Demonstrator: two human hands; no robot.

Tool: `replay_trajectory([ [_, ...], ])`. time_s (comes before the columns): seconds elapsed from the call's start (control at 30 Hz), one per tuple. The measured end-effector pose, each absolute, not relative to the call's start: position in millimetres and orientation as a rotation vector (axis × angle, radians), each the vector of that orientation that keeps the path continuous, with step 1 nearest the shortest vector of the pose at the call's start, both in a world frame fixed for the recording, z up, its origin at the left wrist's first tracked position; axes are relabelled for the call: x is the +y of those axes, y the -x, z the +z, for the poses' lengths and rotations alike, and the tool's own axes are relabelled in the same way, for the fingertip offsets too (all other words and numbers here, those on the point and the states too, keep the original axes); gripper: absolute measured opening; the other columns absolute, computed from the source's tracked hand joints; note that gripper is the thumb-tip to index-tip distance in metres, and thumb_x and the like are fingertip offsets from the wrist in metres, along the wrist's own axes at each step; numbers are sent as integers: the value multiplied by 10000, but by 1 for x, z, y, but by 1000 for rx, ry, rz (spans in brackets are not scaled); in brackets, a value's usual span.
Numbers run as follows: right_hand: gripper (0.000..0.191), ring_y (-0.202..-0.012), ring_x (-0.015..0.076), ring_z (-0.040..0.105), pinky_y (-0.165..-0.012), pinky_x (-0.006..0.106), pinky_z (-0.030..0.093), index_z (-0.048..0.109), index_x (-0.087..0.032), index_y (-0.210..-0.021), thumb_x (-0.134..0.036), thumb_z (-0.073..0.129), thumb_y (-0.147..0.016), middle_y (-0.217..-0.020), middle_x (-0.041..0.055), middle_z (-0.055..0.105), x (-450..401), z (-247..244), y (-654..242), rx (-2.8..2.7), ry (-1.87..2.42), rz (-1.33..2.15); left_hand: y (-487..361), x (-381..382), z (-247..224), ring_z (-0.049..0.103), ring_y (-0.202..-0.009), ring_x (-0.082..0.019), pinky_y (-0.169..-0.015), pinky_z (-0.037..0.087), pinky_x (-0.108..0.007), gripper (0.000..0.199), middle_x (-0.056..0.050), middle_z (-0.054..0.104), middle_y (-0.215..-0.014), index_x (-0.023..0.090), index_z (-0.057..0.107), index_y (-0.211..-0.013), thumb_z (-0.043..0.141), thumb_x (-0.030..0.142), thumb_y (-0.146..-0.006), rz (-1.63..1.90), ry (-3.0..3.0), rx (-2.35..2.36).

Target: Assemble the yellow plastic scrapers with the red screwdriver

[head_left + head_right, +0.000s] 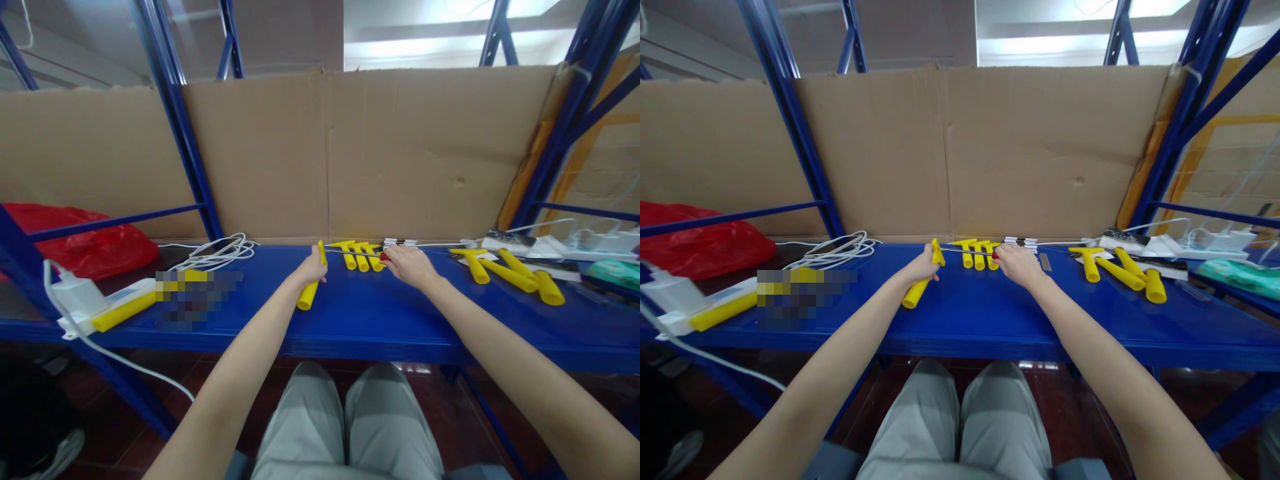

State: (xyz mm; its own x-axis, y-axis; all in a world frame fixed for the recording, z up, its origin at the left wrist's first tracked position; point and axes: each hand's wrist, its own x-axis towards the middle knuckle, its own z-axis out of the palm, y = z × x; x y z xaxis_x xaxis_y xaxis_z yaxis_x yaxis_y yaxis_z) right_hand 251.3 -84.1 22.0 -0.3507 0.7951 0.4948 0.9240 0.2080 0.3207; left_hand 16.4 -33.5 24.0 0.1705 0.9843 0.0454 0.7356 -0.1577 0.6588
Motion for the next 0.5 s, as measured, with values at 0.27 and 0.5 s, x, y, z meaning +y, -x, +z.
replay_trajectory([
  [0.27,369,-813,256,629,-615,289,369,491,-134,-1125,-402,386,-894,-917,146,675,-78,13,-249,-2172,1885,-604,-19,-35,23,651,-647,-180,-538,492,-243,550,-147,656,-895,98,223,-1263,433,23,-761,606,-2026,1631],
  [0.5,259,-892,214,609,-703,267,389,562,-166,-919,-329,361,-914,-986,123,653,-73,13,-252,-2295,1740,-417,-18,-32,22,662,-717,-206,-593,497,-261,597,-184,650,-962,98,250,-1247,470,9,-699,557,-2080,1728],
])
